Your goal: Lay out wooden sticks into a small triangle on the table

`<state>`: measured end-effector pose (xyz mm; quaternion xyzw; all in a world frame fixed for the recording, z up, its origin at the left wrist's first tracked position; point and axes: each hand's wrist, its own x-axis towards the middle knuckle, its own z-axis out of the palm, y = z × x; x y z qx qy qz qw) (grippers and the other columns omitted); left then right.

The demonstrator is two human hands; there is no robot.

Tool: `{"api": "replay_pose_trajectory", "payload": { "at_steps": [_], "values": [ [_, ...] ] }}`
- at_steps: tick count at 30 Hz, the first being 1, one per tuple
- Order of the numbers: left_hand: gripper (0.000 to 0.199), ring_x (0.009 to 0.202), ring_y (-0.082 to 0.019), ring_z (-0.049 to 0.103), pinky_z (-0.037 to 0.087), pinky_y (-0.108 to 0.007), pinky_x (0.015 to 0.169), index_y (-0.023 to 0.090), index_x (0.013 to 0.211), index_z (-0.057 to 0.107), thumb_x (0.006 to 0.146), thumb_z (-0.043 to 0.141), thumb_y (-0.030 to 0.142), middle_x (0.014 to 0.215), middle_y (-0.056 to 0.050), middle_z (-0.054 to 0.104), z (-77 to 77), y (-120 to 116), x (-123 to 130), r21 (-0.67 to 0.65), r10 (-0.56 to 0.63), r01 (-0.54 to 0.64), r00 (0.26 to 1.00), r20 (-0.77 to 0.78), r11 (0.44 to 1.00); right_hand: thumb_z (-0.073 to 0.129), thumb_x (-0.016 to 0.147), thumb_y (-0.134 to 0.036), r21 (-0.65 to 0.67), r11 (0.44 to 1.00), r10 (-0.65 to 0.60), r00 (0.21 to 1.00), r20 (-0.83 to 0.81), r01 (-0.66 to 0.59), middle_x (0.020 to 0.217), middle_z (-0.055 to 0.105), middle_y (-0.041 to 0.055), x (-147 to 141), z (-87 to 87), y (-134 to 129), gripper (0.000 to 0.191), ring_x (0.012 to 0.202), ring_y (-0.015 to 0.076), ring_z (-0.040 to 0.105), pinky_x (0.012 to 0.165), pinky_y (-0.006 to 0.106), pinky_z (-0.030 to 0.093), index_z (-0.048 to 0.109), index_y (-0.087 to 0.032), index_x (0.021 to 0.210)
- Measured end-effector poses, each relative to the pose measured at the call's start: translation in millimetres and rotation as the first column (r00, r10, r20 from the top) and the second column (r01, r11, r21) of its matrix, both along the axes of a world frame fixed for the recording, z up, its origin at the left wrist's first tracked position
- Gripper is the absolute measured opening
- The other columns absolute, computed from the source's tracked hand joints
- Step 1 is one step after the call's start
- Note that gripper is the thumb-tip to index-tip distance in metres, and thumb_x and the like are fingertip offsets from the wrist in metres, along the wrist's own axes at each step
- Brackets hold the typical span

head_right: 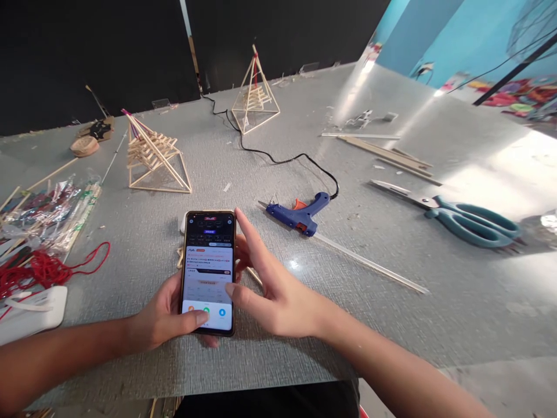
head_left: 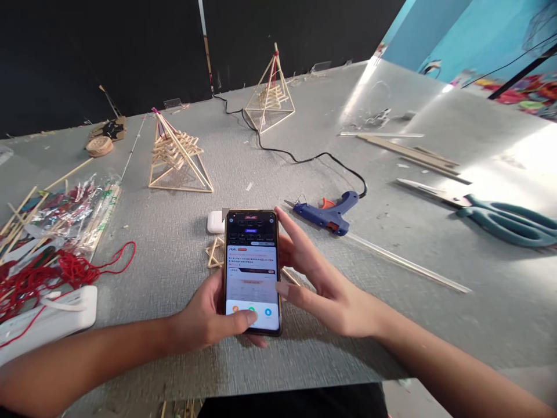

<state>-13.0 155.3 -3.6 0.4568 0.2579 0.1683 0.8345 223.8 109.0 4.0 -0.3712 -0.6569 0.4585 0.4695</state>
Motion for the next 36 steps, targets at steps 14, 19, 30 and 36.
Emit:
{"api": "replay_pose_trajectory", "payload": {
  "at_steps": [14, 19, 30, 36],
  "values": [
    [0.052, 0.085, -0.018, 0.075, 0.070, -0.032, 0.063, 0.018, 0.126, 0.051, 0.089, 0.083, 0.035, 0.111, -0.009, 0.073, 3.4, 1.2, 2.5, -0.083, 0.050, -0.053, 0.998, -0.037, 0.995, 0.055, 0.105, -0.028, -0.021, 1.000, 0.013, 1.000, -0.008, -0.013, 0.166, 0.046, 0.0122, -0.2, -2.3, 0.2, 0.091, 0.121, 0.0271, 0.065, 0.098, 0.052, 0.058, -0.005, -0.046, 0.171],
    [0.058, 0.091, -0.023, 0.077, 0.070, -0.037, 0.063, 0.020, 0.136, 0.051, 0.090, 0.078, 0.042, 0.123, -0.014, 0.073, 0.1, 3.3, -0.4, -0.169, 0.043, -0.041, 0.999, 0.011, 0.985, 0.054, 0.106, -0.029, -0.034, 0.999, 0.020, 1.000, -0.014, -0.020, 0.162, 0.050, 0.0123, 0.4, -3.8, 0.7, 0.090, 0.118, 0.0254, 0.065, 0.097, 0.050, 0.058, -0.006, -0.046, 0.171],
    [0.059, 0.099, -0.017, 0.072, 0.070, -0.029, 0.071, 0.021, 0.134, 0.048, 0.088, 0.085, 0.029, 0.129, -0.013, 0.068, 6.2, 1.5, 1.5, -0.019, -0.011, 0.011, 1.000, 0.011, 1.000, 0.055, 0.106, -0.032, -0.022, 1.000, 0.016, 1.000, -0.010, -0.016, 0.162, 0.050, 0.0116, 0.2, -2.6, -0.6, 0.089, 0.122, 0.0267, 0.066, 0.103, 0.053, 0.057, -0.005, -0.046, 0.171],
    [0.062, 0.106, -0.020, 0.071, 0.070, -0.030, 0.072, 0.020, 0.138, 0.048, 0.089, 0.085, 0.031, 0.128, -0.013, 0.066, 6.9, 2.3, 0.2, -0.019, -0.020, 0.020, 1.000, 0.009, 1.000, 0.054, 0.106, -0.030, -0.019, 1.000, 0.020, 1.000, 0.003, -0.020, 0.162, 0.050, 0.0113, 0.2, 0.0, 0.9, 0.089, 0.121, 0.0255, 0.066, 0.103, 0.053, 0.058, -0.005, -0.045, 0.171]
  ]
}}
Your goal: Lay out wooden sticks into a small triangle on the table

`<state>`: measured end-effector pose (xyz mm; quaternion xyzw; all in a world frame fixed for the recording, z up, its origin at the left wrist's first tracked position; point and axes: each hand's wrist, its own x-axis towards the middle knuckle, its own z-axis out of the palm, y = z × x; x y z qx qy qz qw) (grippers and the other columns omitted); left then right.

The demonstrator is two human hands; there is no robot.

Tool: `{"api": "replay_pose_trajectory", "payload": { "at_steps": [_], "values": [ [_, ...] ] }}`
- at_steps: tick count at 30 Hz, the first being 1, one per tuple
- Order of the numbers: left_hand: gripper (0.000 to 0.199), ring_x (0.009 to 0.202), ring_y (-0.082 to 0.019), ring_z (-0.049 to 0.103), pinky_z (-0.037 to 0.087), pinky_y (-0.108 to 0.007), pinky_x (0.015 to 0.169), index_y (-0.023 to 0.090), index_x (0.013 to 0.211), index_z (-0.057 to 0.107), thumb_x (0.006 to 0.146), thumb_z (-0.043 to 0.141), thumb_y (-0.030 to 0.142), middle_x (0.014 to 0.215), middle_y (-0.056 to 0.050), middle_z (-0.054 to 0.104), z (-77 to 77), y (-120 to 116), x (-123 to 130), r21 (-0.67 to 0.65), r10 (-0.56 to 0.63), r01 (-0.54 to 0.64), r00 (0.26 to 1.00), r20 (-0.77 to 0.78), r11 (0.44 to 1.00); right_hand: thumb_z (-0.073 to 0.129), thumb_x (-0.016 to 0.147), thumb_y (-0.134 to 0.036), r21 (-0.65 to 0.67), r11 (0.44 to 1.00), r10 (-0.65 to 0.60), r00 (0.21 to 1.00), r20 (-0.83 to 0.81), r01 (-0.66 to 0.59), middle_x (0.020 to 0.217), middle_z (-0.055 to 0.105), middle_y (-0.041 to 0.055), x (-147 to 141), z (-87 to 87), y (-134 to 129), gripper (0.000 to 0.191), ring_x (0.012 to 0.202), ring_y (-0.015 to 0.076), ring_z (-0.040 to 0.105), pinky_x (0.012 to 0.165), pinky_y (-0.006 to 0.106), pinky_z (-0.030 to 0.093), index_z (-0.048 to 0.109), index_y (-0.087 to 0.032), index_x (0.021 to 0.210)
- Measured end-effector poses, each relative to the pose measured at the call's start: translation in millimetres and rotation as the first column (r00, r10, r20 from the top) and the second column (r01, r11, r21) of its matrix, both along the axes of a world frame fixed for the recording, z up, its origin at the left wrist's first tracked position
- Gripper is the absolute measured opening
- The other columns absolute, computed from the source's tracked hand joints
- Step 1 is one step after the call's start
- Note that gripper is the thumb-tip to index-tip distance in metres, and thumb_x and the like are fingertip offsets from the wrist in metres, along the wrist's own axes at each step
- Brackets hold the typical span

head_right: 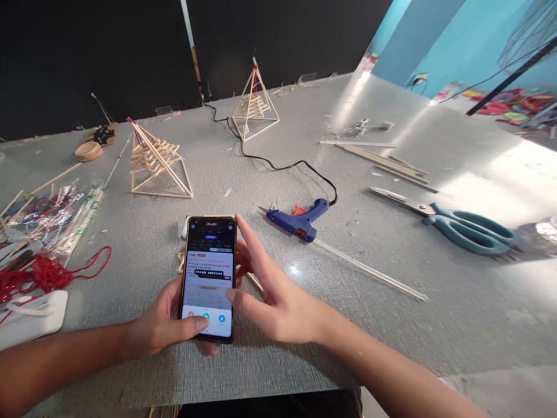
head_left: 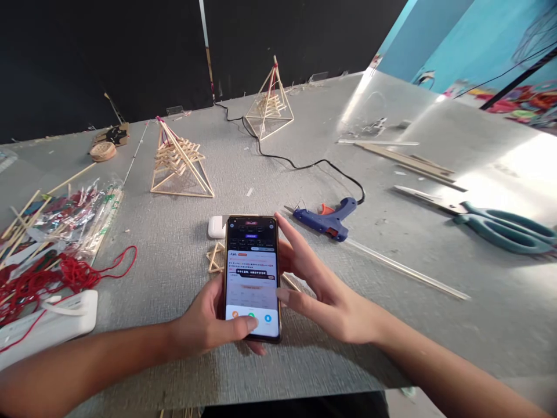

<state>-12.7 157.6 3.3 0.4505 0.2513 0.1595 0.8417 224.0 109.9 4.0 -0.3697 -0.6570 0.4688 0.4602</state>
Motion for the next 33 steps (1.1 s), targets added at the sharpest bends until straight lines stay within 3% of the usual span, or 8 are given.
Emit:
{"api": "replay_pose_trajectory", "payload": {
  "at_steps": [12, 18, 22, 29, 33],
  "values": [
    [0.061, 0.110, -0.021, 0.072, 0.070, -0.030, 0.075, 0.024, 0.140, 0.048, 0.090, 0.082, 0.027, 0.135, -0.014, 0.066, -6.2, -0.7, -2.0, 0.004, -0.014, 0.014, 1.000, 0.018, 1.000, 0.054, 0.106, -0.028, -0.010, 1.000, -0.011, 1.000, 0.012, 0.011, 0.164, 0.049, 0.0134, 1.1, 0.4, -1.8, 0.091, 0.128, 0.0285, 0.064, 0.105, 0.057, 0.057, -0.006, -0.042, 0.172],
    [0.067, 0.106, -0.021, 0.073, 0.068, -0.032, 0.081, 0.026, 0.136, 0.049, 0.082, 0.086, 0.017, 0.135, -0.011, 0.066, -5.5, -4.8, 1.2, -0.009, 0.001, -0.001, 1.000, -0.012, 1.000, 0.054, 0.107, -0.033, -0.013, 1.000, -0.019, 1.000, -0.011, 0.019, 0.166, 0.049, 0.0123, 0.6, -1.5, -0.4, 0.089, 0.137, 0.0306, 0.063, 0.109, 0.059, 0.056, -0.005, -0.045, 0.172],
    [0.065, 0.106, -0.023, 0.073, 0.069, -0.034, 0.076, 0.023, 0.135, 0.048, 0.084, 0.088, 0.027, 0.132, -0.014, 0.066, -4.4, -5.9, 2.4, -0.016, 0.038, -0.040, 0.996, -0.083, 0.999, 0.054, 0.107, -0.032, 0.000, 1.000, -0.022, 1.000, 0.006, 0.022, 0.172, 0.042, 0.0120, 0.8, -1.6, -0.6, 0.088, 0.143, 0.0318, 0.059, 0.113, 0.062, 0.053, -0.004, -0.045, 0.172],
    [0.067, 0.116, -0.023, 0.070, 0.069, -0.033, 0.081, 0.025, 0.144, 0.045, 0.089, 0.083, 0.032, 0.145, -0.017, 0.062, -0.2, -0.7, -1.8, 0.007, -0.036, 0.036, 0.999, 0.002, 0.999, 0.053, 0.107, -0.031, -0.002, 1.000, -0.014, 1.000, 0.012, 0.014, 0.168, 0.045, 0.0127, 1.1, -0.7, -0.7, 0.089, 0.131, 0.0290, 0.066, 0.103, 0.055, 0.061, -0.006, -0.045, 0.171],
    [0.066, 0.113, -0.021, 0.070, 0.069, -0.034, 0.084, 0.026, 0.145, 0.046, 0.091, 0.082, 0.032, 0.139, -0.013, 0.062, -1.7, -0.1, -3.1, 0.003, -0.054, 0.054, 0.997, 0.051, 0.999, 0.056, 0.105, -0.027, 0.036, 0.999, -0.019, 1.000, 0.015, 0.018, 0.167, 0.045, 0.0139, -2.9, -1.0, 0.4, 0.094, 0.129, 0.0271, 0.065, 0.102, 0.051, 0.061, -0.008, -0.043, 0.171]
  ]
}}
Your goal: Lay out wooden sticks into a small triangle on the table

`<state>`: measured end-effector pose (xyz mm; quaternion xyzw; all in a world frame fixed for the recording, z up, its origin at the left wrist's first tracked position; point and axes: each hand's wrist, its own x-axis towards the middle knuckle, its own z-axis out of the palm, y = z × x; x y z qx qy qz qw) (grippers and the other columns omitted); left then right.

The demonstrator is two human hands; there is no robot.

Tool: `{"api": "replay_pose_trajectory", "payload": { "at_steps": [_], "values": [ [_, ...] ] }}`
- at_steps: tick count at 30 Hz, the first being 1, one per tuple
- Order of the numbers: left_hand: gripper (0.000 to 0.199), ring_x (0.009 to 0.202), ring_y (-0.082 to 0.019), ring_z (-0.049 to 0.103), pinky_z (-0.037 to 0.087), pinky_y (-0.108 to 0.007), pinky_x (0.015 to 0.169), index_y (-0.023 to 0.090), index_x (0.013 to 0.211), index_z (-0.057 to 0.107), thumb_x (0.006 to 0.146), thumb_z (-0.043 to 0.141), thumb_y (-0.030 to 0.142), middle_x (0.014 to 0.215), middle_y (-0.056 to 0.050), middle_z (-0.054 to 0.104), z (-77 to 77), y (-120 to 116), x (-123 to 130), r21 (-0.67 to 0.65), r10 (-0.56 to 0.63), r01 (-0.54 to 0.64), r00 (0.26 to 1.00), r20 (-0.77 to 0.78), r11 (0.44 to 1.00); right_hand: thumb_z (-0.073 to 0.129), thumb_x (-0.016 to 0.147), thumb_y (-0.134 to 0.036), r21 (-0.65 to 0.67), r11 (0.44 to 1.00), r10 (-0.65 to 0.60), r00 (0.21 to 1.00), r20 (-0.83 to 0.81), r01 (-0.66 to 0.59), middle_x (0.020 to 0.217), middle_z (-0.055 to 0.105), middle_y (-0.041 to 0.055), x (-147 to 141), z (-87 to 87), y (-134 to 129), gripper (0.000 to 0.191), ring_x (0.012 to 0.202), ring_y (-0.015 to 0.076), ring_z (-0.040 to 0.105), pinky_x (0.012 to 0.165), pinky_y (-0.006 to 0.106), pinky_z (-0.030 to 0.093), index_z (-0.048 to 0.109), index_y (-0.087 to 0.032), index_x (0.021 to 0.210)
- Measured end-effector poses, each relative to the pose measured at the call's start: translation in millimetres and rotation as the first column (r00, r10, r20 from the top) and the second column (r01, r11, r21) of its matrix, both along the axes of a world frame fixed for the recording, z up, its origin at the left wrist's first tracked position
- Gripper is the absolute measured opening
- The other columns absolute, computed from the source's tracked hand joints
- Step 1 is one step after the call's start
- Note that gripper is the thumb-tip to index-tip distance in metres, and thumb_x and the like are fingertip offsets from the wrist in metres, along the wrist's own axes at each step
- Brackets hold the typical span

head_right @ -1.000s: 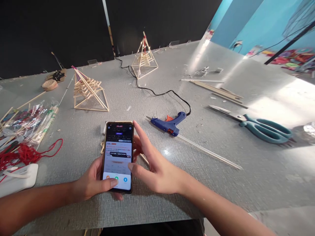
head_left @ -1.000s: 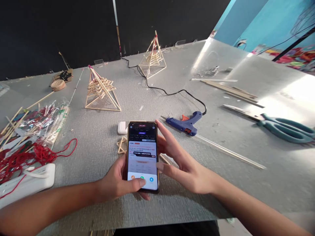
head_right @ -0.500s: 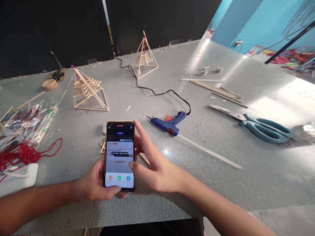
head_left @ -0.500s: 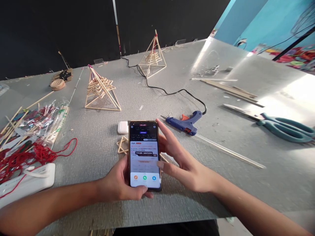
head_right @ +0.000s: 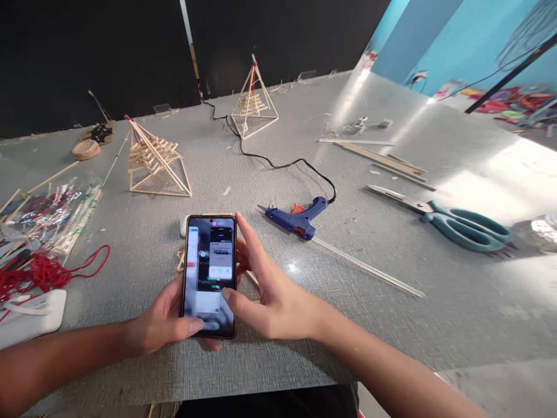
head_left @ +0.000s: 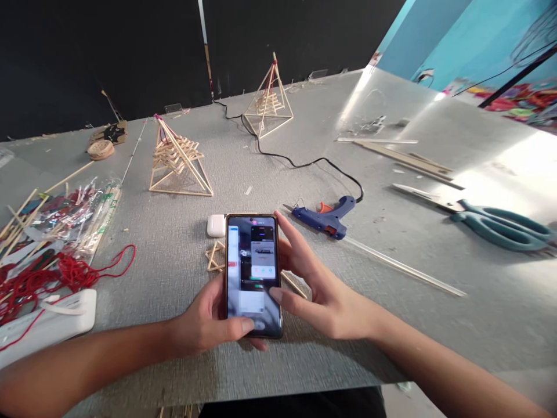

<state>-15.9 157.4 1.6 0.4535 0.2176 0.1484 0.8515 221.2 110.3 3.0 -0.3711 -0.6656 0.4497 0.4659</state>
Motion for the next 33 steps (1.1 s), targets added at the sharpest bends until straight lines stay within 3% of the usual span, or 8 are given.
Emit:
{"api": "replay_pose_trajectory", "payload": {
  "at_steps": [6, 14, 22, 33],
  "values": [
    [0.060, 0.111, -0.019, 0.071, 0.069, -0.033, 0.084, 0.028, 0.145, 0.049, 0.093, 0.079, 0.028, 0.140, -0.012, 0.062, -5.3, 0.3, -2.6, -0.001, 0.011, -0.011, 0.998, 0.057, 1.000, 0.064, 0.100, -0.025, 0.005, 0.999, -0.044, 0.998, 0.050, 0.043, 0.148, 0.058, 0.0159, -4.5, -0.1, -0.3, 0.107, 0.118, 0.0275, 0.067, 0.097, 0.050, 0.062, -0.015, -0.037, 0.171],
    [0.057, 0.108, -0.022, 0.074, 0.070, -0.036, 0.081, 0.028, 0.144, 0.052, 0.093, 0.078, 0.030, 0.136, -0.012, 0.066, -4.6, 1.0, -2.7, -0.012, 0.025, -0.025, 0.999, 0.044, 1.000, 0.056, 0.105, -0.029, 0.001, 1.000, -0.008, 1.000, 0.012, 0.008, 0.156, 0.054, 0.0144, -0.6, 2.5, -0.9, 0.094, 0.119, 0.0282, 0.066, 0.104, 0.058, 0.058, -0.008, -0.039, 0.172],
    [0.045, 0.100, -0.029, 0.077, 0.069, -0.043, 0.070, 0.023, 0.135, 0.059, 0.091, 0.065, 0.034, 0.122, -0.011, 0.073, -7.6, 1.1, -0.3, -0.149, 0.107, -0.101, 0.994, 0.030, 0.984, 0.055, 0.106, -0.033, -0.043, 0.999, -0.012, 1.000, -0.014, 0.012, 0.158, 0.052, 0.0141, -0.2, -0.7, -2.0, 0.091, 0.115, 0.0285, 0.068, 0.105, 0.061, 0.057, -0.007, -0.043, 0.172],
    [0.043, 0.093, -0.028, 0.077, 0.069, -0.043, 0.067, 0.022, 0.137, 0.059, 0.094, 0.058, 0.032, 0.122, -0.012, 0.075, -9.4, 2.1, 0.7, -0.146, 0.097, -0.085, 0.993, 0.074, 0.986, 0.054, 0.105, -0.029, -0.046, 0.999, -0.002, 1.000, -0.020, 0.001, 0.158, 0.053, 0.0123, 0.7, 0.2, -1.9, 0.090, 0.116, 0.0288, 0.069, 0.096, 0.057, 0.062, -0.004, -0.047, 0.171]
  ]
}}
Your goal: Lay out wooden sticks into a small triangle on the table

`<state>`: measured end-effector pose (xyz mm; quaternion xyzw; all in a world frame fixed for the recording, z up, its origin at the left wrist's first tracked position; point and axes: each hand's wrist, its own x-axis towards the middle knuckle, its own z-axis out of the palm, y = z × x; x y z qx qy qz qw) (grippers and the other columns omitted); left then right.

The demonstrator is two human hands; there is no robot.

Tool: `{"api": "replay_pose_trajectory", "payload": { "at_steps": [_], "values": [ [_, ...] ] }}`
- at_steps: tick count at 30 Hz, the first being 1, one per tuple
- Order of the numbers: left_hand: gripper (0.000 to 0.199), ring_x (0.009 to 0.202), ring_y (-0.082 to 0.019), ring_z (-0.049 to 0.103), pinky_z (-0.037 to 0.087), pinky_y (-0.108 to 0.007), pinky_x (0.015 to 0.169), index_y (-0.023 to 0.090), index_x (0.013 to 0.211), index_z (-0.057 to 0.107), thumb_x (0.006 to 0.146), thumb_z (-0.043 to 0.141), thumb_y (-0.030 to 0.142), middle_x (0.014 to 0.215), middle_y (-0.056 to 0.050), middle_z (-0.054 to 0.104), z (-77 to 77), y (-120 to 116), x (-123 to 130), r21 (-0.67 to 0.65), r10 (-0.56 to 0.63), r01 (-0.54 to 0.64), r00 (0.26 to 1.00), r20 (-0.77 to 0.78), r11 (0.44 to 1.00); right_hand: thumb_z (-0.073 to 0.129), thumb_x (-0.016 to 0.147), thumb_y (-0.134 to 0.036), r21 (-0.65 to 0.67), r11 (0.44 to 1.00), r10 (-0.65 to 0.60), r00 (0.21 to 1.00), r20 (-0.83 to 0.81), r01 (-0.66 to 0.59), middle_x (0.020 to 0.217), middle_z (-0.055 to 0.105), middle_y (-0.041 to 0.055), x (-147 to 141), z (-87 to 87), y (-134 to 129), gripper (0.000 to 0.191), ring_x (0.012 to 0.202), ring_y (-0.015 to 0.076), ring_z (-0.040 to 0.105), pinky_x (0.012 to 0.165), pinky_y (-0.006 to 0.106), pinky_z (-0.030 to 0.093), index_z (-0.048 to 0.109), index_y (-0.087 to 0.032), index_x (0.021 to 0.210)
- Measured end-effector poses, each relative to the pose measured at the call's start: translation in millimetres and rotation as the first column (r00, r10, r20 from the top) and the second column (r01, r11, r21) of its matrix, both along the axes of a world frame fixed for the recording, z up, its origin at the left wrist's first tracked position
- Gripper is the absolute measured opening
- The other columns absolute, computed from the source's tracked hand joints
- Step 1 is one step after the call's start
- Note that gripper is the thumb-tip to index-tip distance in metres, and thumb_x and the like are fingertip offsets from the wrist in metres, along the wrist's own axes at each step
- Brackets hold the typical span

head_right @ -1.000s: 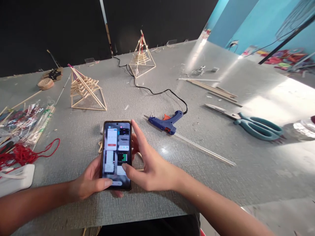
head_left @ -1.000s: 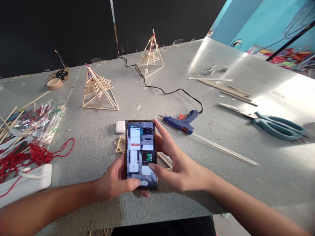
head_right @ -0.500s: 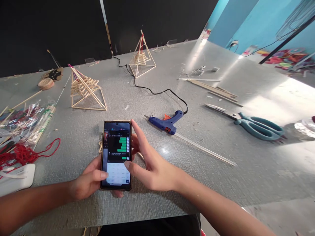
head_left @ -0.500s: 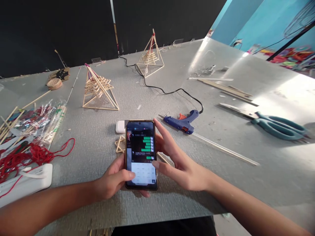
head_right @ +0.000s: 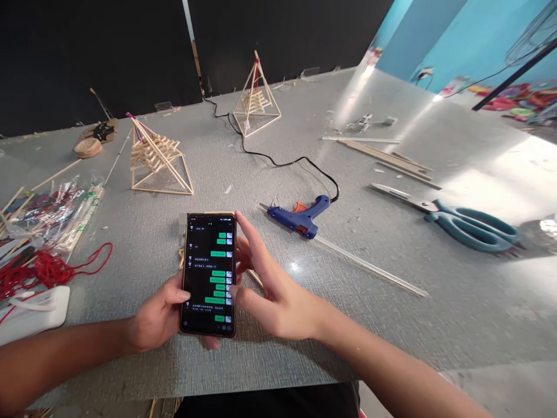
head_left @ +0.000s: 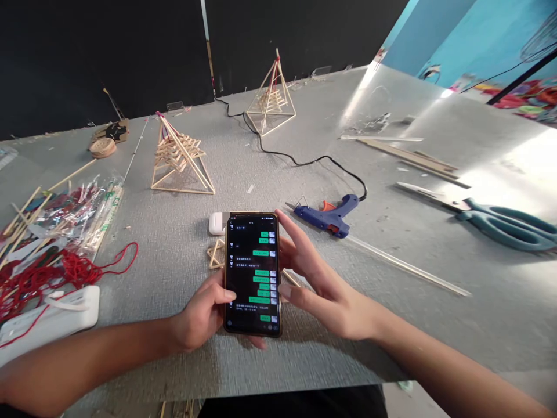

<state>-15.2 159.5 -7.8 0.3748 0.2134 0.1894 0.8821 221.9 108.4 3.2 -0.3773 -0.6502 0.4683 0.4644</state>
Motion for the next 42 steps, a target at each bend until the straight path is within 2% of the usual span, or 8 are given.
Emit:
{"api": "replay_pose_trajectory", "payload": {
  "at_steps": [9, 15, 18, 21, 29, 33, 37, 42],
  "values": [
    [0.047, 0.098, -0.025, 0.077, 0.070, -0.039, 0.073, 0.023, 0.134, 0.061, 0.089, 0.073, 0.023, 0.124, -0.009, 0.075, -2.4, -1.8, -3.4, 0.034, -0.004, 0.004, 1.000, -0.012, 0.999, 0.052, 0.104, -0.026, -0.001, 1.000, 0.005, 1.000, -0.011, -0.005, 0.162, 0.050, 0.0117, 1.0, -0.8, -0.2, 0.090, 0.122, 0.0280, 0.066, 0.101, 0.055, 0.059, -0.004, -0.046, 0.171],
    [0.032, 0.086, -0.026, 0.077, 0.068, -0.040, 0.061, 0.020, 0.128, 0.061, 0.099, 0.060, 0.034, 0.109, -0.011, 0.076, -2.6, 0.0, 1.7, -0.024, 0.012, -0.014, 0.999, -0.047, 1.000, 0.053, 0.104, -0.026, -0.006, 1.000, 0.011, 1.000, -0.012, -0.011, 0.167, 0.045, 0.0119, 1.5, -1.8, -0.5, 0.091, 0.133, 0.0312, 0.063, 0.105, 0.057, 0.057, -0.005, -0.046, 0.171],
    [0.036, 0.089, -0.026, 0.077, 0.069, -0.040, 0.063, 0.020, 0.131, 0.062, 0.099, 0.060, 0.037, 0.117, -0.014, 0.076, -2.1, 0.8, 2.5, -0.018, 0.006, -0.007, 0.999, -0.040, 1.000, 0.052, 0.105, -0.026, -0.001, 1.000, 0.012, 1.000, -0.012, -0.012, 0.167, 0.045, 0.0118, 1.0, -0.9, 0.0, 0.089, 0.137, 0.0320, 0.061, 0.101, 0.055, 0.058, -0.004, -0.046, 0.171],
    [0.042, 0.091, -0.026, 0.076, 0.069, -0.040, 0.066, 0.021, 0.135, 0.063, 0.099, 0.060, 0.042, 0.124, -0.016, 0.074, -0.9, 0.9, 1.9, 0.022, -0.014, 0.014, 1.000, 0.008, 1.000, 0.052, 0.106, -0.026, 0.015, 1.000, 0.008, 1.000, -0.013, -0.007, 0.164, 0.048, 0.0123, -0.2, -0.2, 1.0, 0.087, 0.132, 0.0308, 0.063, 0.094, 0.051, 0.060, -0.003, -0.046, 0.171],
    [0.039, 0.093, -0.025, 0.076, 0.070, -0.041, 0.069, 0.022, 0.134, 0.063, 0.098, 0.061, 0.038, 0.124, -0.014, 0.074, 1.4, 0.7, -0.3, 0.019, -0.009, 0.009, 1.000, 0.017, 1.000, 0.054, 0.105, -0.025, 0.047, 0.998, -0.040, 0.999, 0.012, 0.040, 0.152, 0.057, 0.0131, -4.2, -1.4, 1.7, 0.090, 0.101, 0.0211, 0.067, 0.089, 0.047, 0.060, -0.004, -0.042, 0.172],
    [0.040, 0.100, -0.027, 0.075, 0.069, -0.041, 0.070, 0.021, 0.138, 0.061, 0.100, 0.055, 0.034, 0.126, -0.013, 0.073, -1.7, -0.2, -0.9, 0.023, -0.018, 0.017, 0.999, 0.043, 1.000, 0.052, 0.106, -0.027, 0.027, 1.000, -0.008, 1.000, -0.005, 0.008, 0.154, 0.055, 0.0117, -2.7, -0.4, 1.0, 0.087, 0.104, 0.0219, 0.067, 0.090, 0.046, 0.060, -0.003, -0.044, 0.171],
    [0.042, 0.103, -0.026, 0.075, 0.069, -0.040, 0.071, 0.019, 0.140, 0.059, 0.100, 0.051, 0.031, 0.127, -0.014, 0.073, -2.5, -0.5, 0.5, 0.028, -0.017, 0.014, 0.996, 0.092, 0.999, 0.050, 0.106, -0.026, -0.011, 1.000, -0.005, 1.000, 0.003, 0.005, 0.159, 0.053, 0.0093, 0.5, -0.2, 0.5, 0.086, 0.116, 0.0260, 0.066, 0.095, 0.051, 0.059, -0.002, -0.048, 0.171],
    [0.047, 0.100, -0.029, 0.075, 0.069, -0.043, 0.069, 0.019, 0.140, 0.059, 0.096, 0.057, 0.037, 0.125, -0.016, 0.073, 3.0, -0.8, 1.0, 0.041, 0.004, -0.004, 1.000, 0.001, 0.999, 0.049, 0.104, -0.024, -0.034, 0.999, -0.012, 1.000, -0.005, 0.011, 0.159, 0.055, 0.0094, 1.7, -0.2, -0.8, 0.087, 0.120, 0.0276, 0.066, 0.097, 0.055, 0.059, -0.003, -0.047, 0.171]
  ]
}}
